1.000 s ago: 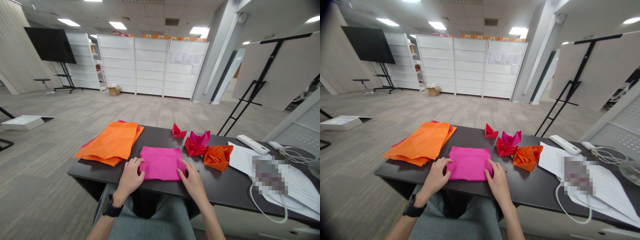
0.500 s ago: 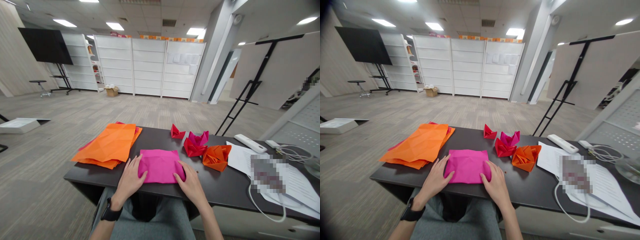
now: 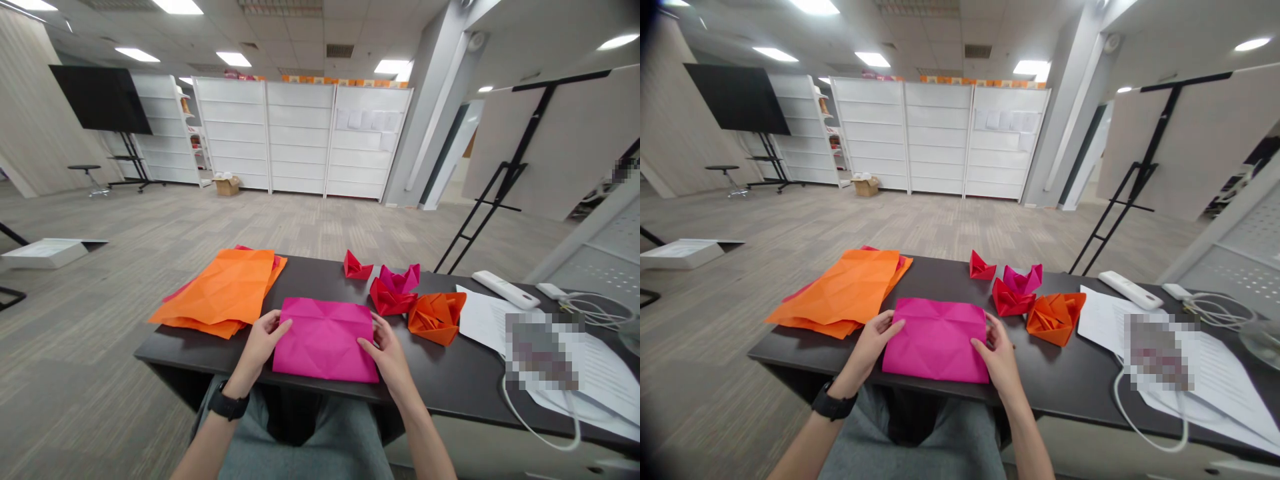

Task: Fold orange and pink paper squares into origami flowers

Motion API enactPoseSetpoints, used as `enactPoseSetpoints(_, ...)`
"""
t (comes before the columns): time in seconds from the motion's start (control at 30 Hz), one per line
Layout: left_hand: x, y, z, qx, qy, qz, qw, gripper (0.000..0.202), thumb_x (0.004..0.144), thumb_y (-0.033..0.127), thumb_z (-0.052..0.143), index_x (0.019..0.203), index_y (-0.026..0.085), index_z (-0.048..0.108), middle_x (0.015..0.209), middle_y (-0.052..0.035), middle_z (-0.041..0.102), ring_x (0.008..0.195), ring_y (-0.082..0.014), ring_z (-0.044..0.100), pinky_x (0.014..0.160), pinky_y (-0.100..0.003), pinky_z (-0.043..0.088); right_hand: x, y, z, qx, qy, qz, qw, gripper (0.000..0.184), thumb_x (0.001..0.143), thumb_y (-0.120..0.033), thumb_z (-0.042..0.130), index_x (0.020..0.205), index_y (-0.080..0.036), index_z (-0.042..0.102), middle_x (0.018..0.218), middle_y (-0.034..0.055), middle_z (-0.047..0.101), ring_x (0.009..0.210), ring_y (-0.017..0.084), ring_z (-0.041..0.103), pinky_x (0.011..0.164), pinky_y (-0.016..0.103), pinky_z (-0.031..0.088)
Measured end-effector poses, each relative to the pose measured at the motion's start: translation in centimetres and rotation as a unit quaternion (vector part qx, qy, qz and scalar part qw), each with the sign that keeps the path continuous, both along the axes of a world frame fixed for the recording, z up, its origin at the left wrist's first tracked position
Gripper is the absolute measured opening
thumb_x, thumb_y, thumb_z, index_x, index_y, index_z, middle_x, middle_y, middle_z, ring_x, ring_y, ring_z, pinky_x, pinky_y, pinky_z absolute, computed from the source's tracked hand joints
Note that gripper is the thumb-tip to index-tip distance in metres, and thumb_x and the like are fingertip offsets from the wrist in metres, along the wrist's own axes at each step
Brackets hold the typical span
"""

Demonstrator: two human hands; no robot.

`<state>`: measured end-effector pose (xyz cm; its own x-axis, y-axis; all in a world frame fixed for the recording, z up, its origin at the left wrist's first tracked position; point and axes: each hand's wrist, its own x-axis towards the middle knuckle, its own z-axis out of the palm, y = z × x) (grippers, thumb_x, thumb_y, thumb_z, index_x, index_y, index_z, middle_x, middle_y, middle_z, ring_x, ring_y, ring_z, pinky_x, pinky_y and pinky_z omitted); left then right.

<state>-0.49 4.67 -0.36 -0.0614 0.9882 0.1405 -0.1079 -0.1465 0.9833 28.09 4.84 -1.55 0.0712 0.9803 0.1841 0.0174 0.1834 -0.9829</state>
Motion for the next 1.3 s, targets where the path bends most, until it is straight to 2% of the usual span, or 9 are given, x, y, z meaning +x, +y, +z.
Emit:
enactPoseSetpoints(0.07,0.0,0.5,-0.3,-0.004,-0.001,0.019,1.000,0.023,0.075,0.036,0.076,0.081,0.016,0.066,0.083,-0.0040,0.070,0.084,-0.0205,0.066,0.079,-0.028,0.052,-0.1,-0.1,0.3,-0.007,-0.028,0.012,1.000,0.048,0.072,-0.048,0.078,0.109,-0.021,0.066,0.102,0.0083,0.072,0.094,0.026,0.067,0.084,0.036,0.053)
enactPoseSetpoints(0.13,0.0,0.6,-0.7,-0.004,-0.004,0.028,1.000,0.024,0.074,0.037,0.077,0.080,0.016,0.066,0.080,-0.0029,0.069,0.081,-0.0194,0.066,0.076,-0.027,0.051,-0.2,-0.2,0.7,-0.011,-0.046,0.010,0.999,0.044,0.074,-0.054,0.074,0.100,-0.019,0.070,0.099,0.0097,0.074,0.090,0.027,0.067,0.080,0.036,0.053)
enactPoseSetpoints(0.3,-0.1,0.2,-0.9,-0.011,-0.006,0.028,1.000,0.023,0.074,0.036,0.076,0.077,0.016,0.066,0.078,-0.0031,0.070,0.078,-0.0189,0.066,0.073,-0.026,0.051,-0.6,0.3,0.8,-0.028,-0.017,0.021,0.999,0.050,0.074,-0.062,0.072,0.097,-0.017,0.074,0.092,0.0116,0.076,0.082,0.029,0.069,0.076,0.038,0.054)
enactPoseSetpoints(0.53,-0.1,0.5,-0.9,0.002,-0.024,0.029,0.999,0.024,0.077,0.035,0.075,0.091,0.018,0.067,0.091,-0.0041,0.071,0.089,-0.0195,0.067,0.082,-0.028,0.051,-0.4,0.4,-0.1,-0.042,-0.014,0.038,0.998,0.053,0.072,-0.063,0.074,0.099,-0.017,0.074,0.095,0.0131,0.076,0.084,0.030,0.071,0.079,0.042,0.056)
enactPoseSetpoints(0.73,-0.3,0.6,-1.2,0.015,-0.022,0.047,0.999,0.022,0.074,0.034,0.077,0.080,0.016,0.065,0.078,-0.0015,0.067,0.075,-0.0164,0.062,0.071,-0.025,0.048,-0.6,-0.2,1.0,-0.013,-0.033,0.023,0.999,0.045,0.075,-0.057,0.075,0.097,-0.018,0.074,0.093,0.0096,0.076,0.088,0.028,0.069,0.078,0.036,0.054)
enactPoseSetpoints(0.93,-0.6,0.6,-1.4,0.013,-0.019,0.059,0.998,0.022,0.074,0.034,0.075,0.082,0.017,0.064,0.064,0.0047,0.056,0.060,-0.0117,0.053,0.058,-0.021,0.040,-0.8,-0.2,0.8,-0.027,-0.014,0.019,0.999,0.042,0.077,-0.058,0.072,0.087,-0.018,0.075,0.077,0.0059,0.073,0.073,0.023,0.066,0.064,0.030,0.051)
enactPoseSetpoints(1.17,-0.4,0.4,-1.0,0.004,-0.017,0.048,0.999,0.027,0.077,0.041,0.074,0.084,0.016,0.068,0.082,-0.0034,0.068,0.081,-0.0184,0.063,0.074,-0.026,0.048,-0.6,-0.1,0.4,-0.024,-0.022,0.011,0.999,0.042,0.075,-0.057,0.074,0.090,-0.017,0.076,0.081,0.0074,0.074,0.078,0.025,0.067,0.068,0.031,0.051)
enactPoseSetpoints(1.3,-0.3,0.2,-0.9,-0.008,-0.019,0.052,0.998,0.031,0.074,0.043,0.076,0.084,0.015,0.070,0.083,-0.0057,0.071,0.082,-0.0209,0.065,0.077,-0.029,0.050,-0.5,-0.1,0.4,-0.028,-0.020,0.009,0.999,0.044,0.077,-0.057,0.072,0.095,-0.017,0.075,0.085,0.0083,0.075,0.080,0.026,0.068,0.071,0.033,0.052)
